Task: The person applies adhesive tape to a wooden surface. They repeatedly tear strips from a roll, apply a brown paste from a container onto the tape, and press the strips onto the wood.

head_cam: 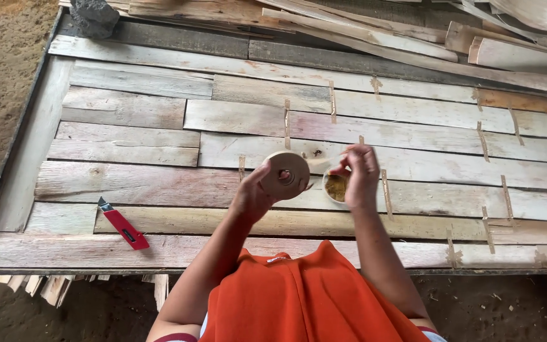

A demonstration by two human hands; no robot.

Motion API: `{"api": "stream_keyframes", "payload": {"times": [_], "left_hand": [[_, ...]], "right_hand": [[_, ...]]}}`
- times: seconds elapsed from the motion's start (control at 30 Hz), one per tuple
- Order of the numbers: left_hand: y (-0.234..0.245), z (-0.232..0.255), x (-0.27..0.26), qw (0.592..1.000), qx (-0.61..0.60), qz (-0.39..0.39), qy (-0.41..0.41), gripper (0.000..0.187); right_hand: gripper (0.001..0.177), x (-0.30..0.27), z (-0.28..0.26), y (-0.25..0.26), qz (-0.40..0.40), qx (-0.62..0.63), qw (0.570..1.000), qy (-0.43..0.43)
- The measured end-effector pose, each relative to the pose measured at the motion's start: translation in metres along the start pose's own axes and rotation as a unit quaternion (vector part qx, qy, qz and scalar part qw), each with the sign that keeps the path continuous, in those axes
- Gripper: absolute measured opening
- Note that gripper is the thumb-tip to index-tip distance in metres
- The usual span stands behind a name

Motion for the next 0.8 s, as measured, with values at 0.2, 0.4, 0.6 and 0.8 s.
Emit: {"api": "stream_keyframes", "payload": {"times": [0.2,0.4,0.6,0.8], "left_hand": [[0.064,-0.009,0.021,0.982,0.182,-0.044,0.001,0.040],[-0.024,0.014,-0.025,0.886,0.448,-0.091,0.077,0.059],[-0.034,0.010,-0.024,0.757,0.632,-0.135,0.100,0.050],[-0.035,0.020,-0.033,0.785,0.599,-0.112,0.114,0.060]], "right_hand": [[0.021,0.008,0.004,0.045,0.052,0.212,0.971,-0.103],[0.034,-0.028,-0.047,-0.039,-0.220,-0.089,0.962,-0.137],[0.048,-0.052,0.039,-0.035,-0.431,-0.207,0.850,-0.221],[0.031,-0.033,0.012,-0.001,-0.323,-0.318,0.859,-0.238]]}}
Point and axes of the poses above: each hand's wrist, its own x-axis towards the middle knuckle, its own y-axis out of the back of the hand, z = x × y, the point moved 8 cm from there along x, towards the middle knuckle, and after that the axes turned 10 degrees about -z, right-handed, at the moved point
